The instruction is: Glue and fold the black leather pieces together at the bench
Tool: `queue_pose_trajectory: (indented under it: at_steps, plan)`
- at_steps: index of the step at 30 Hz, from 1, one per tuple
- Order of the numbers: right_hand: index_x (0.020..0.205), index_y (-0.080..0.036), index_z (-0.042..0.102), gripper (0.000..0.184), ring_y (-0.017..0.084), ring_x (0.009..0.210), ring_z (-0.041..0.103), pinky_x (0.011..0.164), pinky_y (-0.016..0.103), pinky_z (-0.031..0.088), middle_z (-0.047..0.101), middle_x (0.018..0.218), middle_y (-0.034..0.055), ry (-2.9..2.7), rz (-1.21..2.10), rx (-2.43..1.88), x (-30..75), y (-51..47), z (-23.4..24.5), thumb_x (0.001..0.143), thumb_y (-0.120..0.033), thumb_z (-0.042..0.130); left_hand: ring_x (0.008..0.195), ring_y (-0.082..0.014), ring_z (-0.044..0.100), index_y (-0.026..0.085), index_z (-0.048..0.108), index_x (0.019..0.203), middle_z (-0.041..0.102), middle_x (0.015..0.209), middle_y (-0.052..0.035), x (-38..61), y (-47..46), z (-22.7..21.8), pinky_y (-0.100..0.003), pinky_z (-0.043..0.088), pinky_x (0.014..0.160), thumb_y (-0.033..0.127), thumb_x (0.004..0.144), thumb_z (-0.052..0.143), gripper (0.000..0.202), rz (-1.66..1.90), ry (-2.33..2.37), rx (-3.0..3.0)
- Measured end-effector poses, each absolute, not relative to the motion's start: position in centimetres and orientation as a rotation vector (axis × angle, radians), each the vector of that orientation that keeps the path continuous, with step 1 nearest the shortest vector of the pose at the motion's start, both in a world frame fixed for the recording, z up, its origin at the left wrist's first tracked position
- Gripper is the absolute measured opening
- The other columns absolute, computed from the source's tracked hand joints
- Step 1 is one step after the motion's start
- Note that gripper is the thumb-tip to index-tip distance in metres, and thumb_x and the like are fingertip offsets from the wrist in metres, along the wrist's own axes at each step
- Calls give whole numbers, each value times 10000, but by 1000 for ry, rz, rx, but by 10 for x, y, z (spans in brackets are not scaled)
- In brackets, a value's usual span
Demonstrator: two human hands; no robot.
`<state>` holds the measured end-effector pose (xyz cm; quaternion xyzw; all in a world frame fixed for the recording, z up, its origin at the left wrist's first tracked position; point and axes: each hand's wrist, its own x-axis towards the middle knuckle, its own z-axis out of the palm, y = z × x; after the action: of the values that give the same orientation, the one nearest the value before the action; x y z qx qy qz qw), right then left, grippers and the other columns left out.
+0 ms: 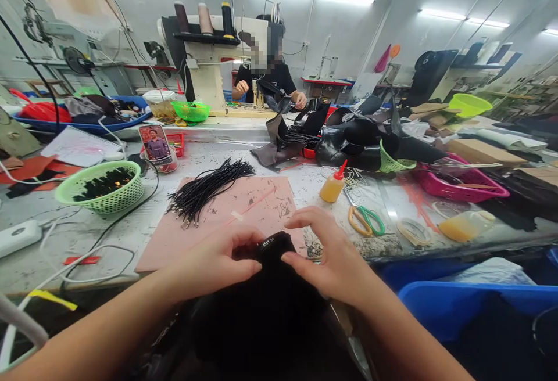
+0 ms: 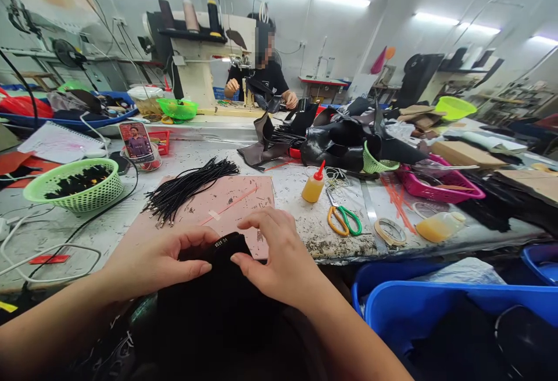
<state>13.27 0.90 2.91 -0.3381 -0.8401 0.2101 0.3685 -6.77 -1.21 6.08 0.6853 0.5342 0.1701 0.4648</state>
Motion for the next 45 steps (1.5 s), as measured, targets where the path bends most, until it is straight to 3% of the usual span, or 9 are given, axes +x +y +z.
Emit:
queue_pose_trajectory:
  at_steps: [4,8,12,17,29,33,37,40,45]
  plan:
    - [852,-177,564,117,165,767,564,719,302,449,601,788,22,-2070,854,-905,134,15,26,768,-255,543,787,-179,588,179,624,877,650,829,5,-67,-11,61,-251,468,701,212,681,521,224,399,1296,1699]
    - [715,-169,552,116,135,655,552,643,257,439,573,667,-1,-1978,1023,-934,130,17,25,760,-272,525,784,-174,586,177,630,896,657,848,0,-67,-10,62,-243,457,698,203,695,520,231,378,1295,1774]
    - [694,-168,554,104,131,641,538,633,252,428,566,655,-5,-1937,1076,-964,126,18,23,726,-267,546,735,-179,565,176,639,858,649,769,-1,-67,-7,63,-252,426,654,286,739,532,194,289,1353,1942]
    - [652,-180,534,73,120,613,503,611,241,410,540,623,-21,-1891,1173,-965,120,18,22,677,-242,564,651,-163,516,165,596,722,600,673,-1,-59,-2,61,-254,378,599,400,803,443,293,271,1394,2025]
    - [567,-178,499,204,105,566,394,573,239,316,465,552,-44,-1679,1419,-904,117,21,17,604,-307,652,657,-153,523,158,578,718,606,683,-7,-56,-3,57,-245,383,606,287,816,415,229,315,1323,2055]
    - [526,-185,447,221,103,553,376,557,236,303,420,532,-52,-1657,1342,-870,113,18,15,623,-278,622,677,-161,538,155,598,733,622,697,-17,-57,-2,55,-251,401,625,296,816,417,245,334,1300,2065]
    - [619,-181,513,147,128,625,464,613,255,352,513,623,-20,-1844,1179,-900,115,18,19,695,-288,578,697,-175,560,152,611,740,636,711,-22,-62,-2,53,-256,423,640,306,802,432,244,363,1308,2008]
    - [713,-172,571,93,140,684,511,671,267,383,567,696,3,-1904,1219,-876,119,18,22,701,-257,535,752,-184,587,156,626,787,669,782,-26,-66,-2,52,-256,444,682,306,795,443,236,391,1303,1906]
    - [660,-172,550,104,134,631,483,624,263,374,527,637,-4,-1811,1268,-914,118,18,21,683,-265,510,741,-171,584,163,634,793,674,779,-15,-65,-4,54,-240,449,680,284,784,458,214,416,1278,1888]
